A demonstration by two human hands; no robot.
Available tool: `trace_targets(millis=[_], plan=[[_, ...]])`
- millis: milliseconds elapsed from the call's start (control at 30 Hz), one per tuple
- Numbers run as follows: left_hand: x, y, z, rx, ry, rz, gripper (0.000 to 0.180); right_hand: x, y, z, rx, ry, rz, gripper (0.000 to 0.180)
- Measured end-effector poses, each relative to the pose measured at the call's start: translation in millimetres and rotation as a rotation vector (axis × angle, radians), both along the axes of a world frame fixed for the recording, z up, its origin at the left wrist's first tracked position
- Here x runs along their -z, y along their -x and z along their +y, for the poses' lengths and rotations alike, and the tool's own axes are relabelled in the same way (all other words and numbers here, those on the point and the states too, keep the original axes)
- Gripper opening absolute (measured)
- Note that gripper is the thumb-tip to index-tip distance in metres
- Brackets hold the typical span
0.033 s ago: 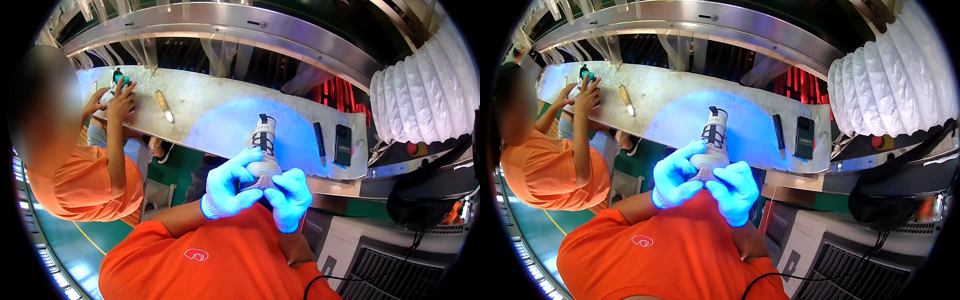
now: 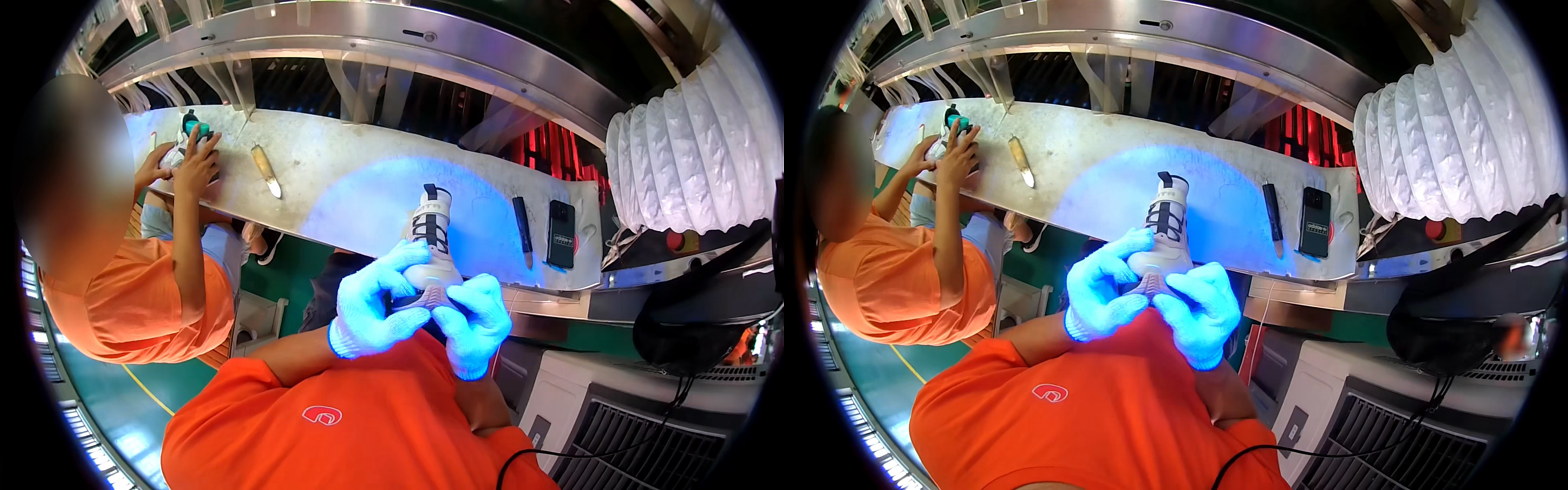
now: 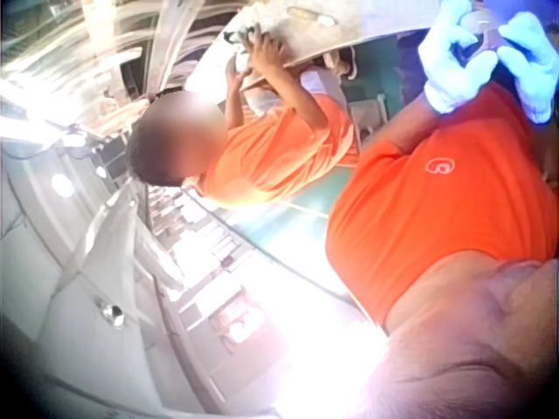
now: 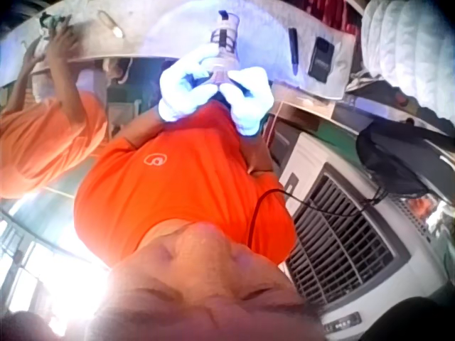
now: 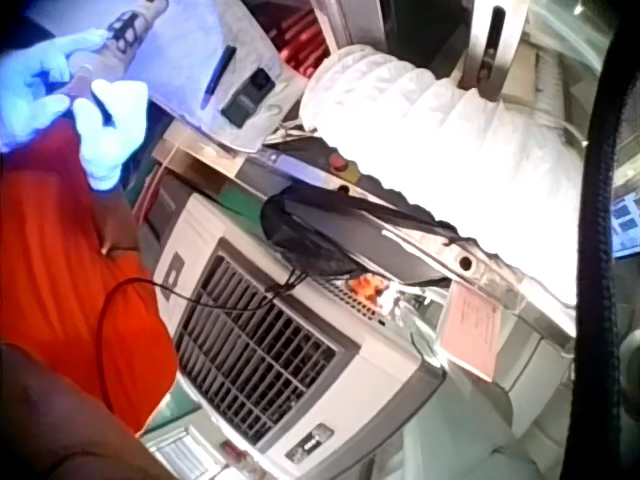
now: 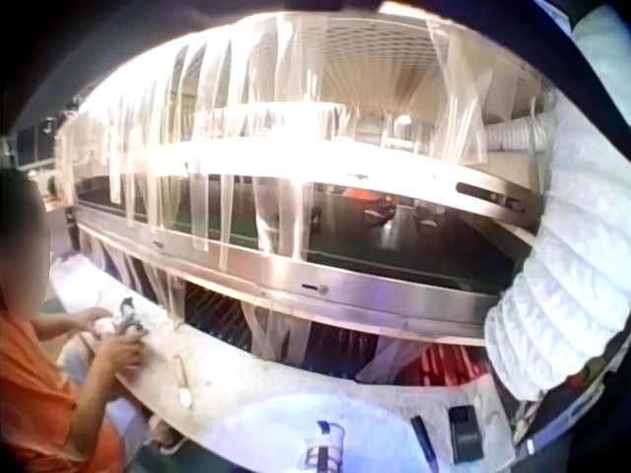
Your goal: The person cleans a white and black sneaker using a small brush and a cloth. They scrub the sole and upper parts of the shoe, wipe it down, and inspect the surface repeatedly. The task involves handling the shoe with gloved hands and using tools to remove dirt.
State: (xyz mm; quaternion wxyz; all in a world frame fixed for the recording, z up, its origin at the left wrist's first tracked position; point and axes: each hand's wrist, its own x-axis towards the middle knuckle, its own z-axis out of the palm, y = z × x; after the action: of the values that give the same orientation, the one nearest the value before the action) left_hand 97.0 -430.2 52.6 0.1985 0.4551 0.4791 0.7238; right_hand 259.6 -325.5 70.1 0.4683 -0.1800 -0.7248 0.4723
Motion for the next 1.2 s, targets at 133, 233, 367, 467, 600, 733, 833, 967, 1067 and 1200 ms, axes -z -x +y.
trace_targets(millis=[133, 233, 367, 467, 600, 733, 833, 967, 1067, 1200], plan=[[-1, -3, 2, -0.011, -0.008, -0.027, 0.033, 7, 0, -5, 0.044, -0.004, 0.016, 0.035], [-6, -3, 3, -0.015, -0.01, -0.012, 0.033, 9, 0, -9, 0.062, -0.014, 0.013, 0.035], [-5, -1, 3, -0.016, -0.005, -0.016, 0.033, 14, 4, -6, 0.074, -0.079, 0.027, 0.035], [-6, 0, 3, -0.029, 0.016, -0.022, 0.034, 13, 6, -6, 0.083, -0.105, 0.035, 0.035], [-11, -1, 6, -0.051, 0.025, -0.017, 0.037, 9, 8, -5, 0.096, -0.123, 0.029, 0.034], [-8, 2, 8, -0.068, 0.03, 0.016, 0.039, 10, 12, -3, 0.115, -0.116, 0.036, 0.033], [-10, 0, 11, -0.06, 0.024, -0.05, 0.038, 6, 13, -2, 0.122, -0.103, 0.031, 0.032], [-10, 3, 13, -0.046, 0.017, -0.029, 0.038, 5, 14, -3, 0.128, -0.089, 0.032, 0.031], [-8, 3, 14, -0.055, 0.004, -0.031, 0.037, 6, 15, -2, 0.126, -0.085, 0.029, 0.031], [-6, 3, 16, -0.058, 0.021, -0.011, 0.036, 5, 15, -1, 0.145, -0.076, 0.026, 0.031]])
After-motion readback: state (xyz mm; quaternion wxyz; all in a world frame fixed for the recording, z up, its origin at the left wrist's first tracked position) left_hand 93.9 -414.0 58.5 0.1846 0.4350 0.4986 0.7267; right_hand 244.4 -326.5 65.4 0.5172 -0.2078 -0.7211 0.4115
